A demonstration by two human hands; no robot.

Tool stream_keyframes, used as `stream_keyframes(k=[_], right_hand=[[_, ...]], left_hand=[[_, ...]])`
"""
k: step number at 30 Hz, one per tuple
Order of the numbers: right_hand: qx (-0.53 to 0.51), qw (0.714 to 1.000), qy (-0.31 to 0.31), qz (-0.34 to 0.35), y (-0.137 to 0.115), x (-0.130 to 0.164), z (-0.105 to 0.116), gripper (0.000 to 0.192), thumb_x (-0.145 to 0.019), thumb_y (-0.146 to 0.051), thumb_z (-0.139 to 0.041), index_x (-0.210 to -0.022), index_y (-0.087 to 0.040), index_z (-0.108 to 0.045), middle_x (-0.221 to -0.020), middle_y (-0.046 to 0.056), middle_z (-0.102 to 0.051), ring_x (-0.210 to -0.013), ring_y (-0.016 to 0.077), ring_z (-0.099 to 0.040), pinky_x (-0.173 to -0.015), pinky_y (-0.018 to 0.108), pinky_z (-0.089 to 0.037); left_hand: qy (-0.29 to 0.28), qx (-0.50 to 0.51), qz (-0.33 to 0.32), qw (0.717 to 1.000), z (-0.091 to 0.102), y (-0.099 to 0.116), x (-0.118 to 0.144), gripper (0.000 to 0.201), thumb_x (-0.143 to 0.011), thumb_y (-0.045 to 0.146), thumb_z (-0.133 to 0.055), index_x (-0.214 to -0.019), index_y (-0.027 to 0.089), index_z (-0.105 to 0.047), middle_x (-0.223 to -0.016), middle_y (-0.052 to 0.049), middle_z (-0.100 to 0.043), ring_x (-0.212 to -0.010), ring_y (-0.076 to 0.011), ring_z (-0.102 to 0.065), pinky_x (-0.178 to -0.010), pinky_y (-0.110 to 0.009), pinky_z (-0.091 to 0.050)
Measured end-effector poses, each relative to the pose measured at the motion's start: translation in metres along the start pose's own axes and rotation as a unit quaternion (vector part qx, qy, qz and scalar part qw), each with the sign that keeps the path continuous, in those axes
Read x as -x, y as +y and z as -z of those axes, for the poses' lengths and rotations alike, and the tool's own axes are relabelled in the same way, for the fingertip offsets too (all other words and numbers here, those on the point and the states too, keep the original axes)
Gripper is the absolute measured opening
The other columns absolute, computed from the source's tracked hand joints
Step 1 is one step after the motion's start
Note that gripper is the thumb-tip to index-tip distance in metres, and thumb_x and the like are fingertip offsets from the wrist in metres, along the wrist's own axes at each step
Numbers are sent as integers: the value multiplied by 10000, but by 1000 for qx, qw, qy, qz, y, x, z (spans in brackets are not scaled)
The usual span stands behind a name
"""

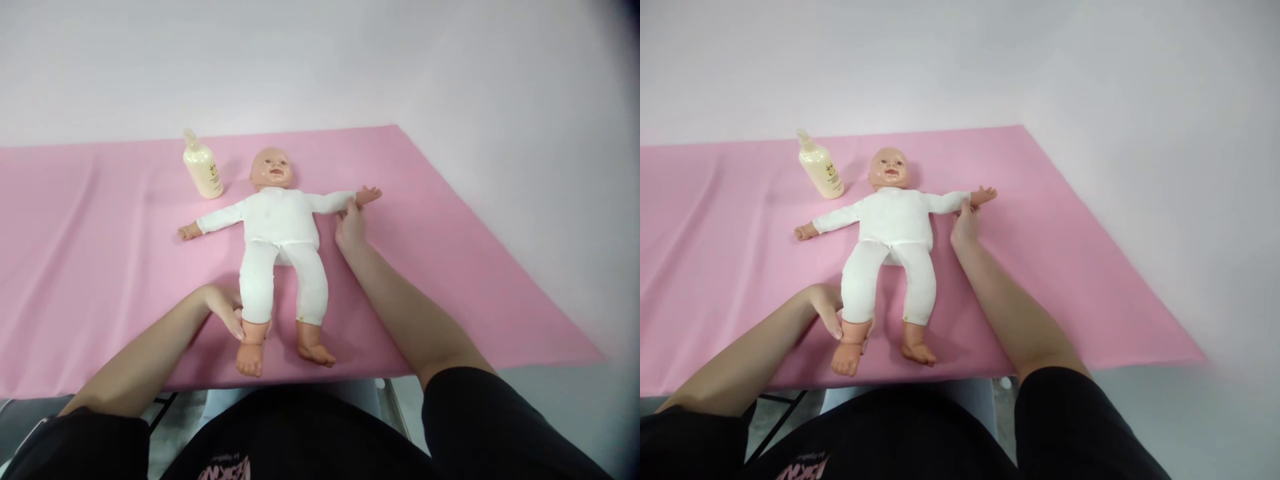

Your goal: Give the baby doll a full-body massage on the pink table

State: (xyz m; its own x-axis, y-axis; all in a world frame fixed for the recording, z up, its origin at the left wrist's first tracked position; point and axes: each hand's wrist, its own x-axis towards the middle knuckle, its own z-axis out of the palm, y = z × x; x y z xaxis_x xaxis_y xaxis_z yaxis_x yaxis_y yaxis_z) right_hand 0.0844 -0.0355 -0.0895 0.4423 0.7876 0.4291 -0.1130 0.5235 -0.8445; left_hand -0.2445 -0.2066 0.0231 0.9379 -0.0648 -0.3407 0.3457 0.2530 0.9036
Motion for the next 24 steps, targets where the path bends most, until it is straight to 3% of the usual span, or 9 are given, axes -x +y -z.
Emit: stream_keyframes(k=[5,8,11,15,19,24], right_hand=[[-17,997,-31,67,4,-3,0,393,-906,-646,-551,-1176,-367,-608,-1145,75,-671,-1072,297,-703,-909,644,-585],[7,999,-12,47,0,0,-3,415,-922,-628,-539,-1242,-366,-566,-1194,87,-652,-1061,291,-707,-871,613,-604],[48,998,-9,49,-10,7,-7,477,-938,-598,-537,-1355,-376,-473,-1301,93,-602,-1116,282,-694,-859,566,-617],[113,985,-56,117,-35,20,-20,552,-935,-589,-568,-1412,-354,-420,-1372,93,-559,-1215,281,-652,-922,517,-604],[136,978,-84,137,-58,37,-34,578,-900,-567,-648,-1374,-293,-460,-1374,111,-571,-1231,271,-631,-982,474,-589],[183,944,-167,219,-74,52,-39,442,-923,-464,-654,-1319,-299,-548,-1270,79,-644,-1209,271,-630,-1093,517,-512]], left_hand=[[43,-2,-10,999,-1,-1,2,421,-654,248,-850,-1054,157,-758,-1033,-129,-751,-1006,-378,-720,-859,-459,-592],[-10,52,-4,999,2,-5,1,520,-559,346,-910,-1021,161,-760,-847,-138,-736,-843,-386,-725,-808,-506,-586],[-37,106,-90,990,8,-17,-2,546,-468,613,-860,-822,229,-703,-604,-96,-646,-656,-331,-667,-777,-513,-567],[115,183,-239,947,13,-26,-6,572,-487,779,-696,-661,257,-543,-446,-35,-498,-552,-251,-543,-753,-484,-542],[294,267,-281,874,9,-15,-7,534,-578,717,-674,-702,240,-469,-463,32,-381,-566,-209,-495,-711,-426,-529],[389,386,-303,779,4,1,-11,471,-730,665,-614,-765,217,-473,-524,46,-362,-569,-184,-491,-645,-352,-510]])
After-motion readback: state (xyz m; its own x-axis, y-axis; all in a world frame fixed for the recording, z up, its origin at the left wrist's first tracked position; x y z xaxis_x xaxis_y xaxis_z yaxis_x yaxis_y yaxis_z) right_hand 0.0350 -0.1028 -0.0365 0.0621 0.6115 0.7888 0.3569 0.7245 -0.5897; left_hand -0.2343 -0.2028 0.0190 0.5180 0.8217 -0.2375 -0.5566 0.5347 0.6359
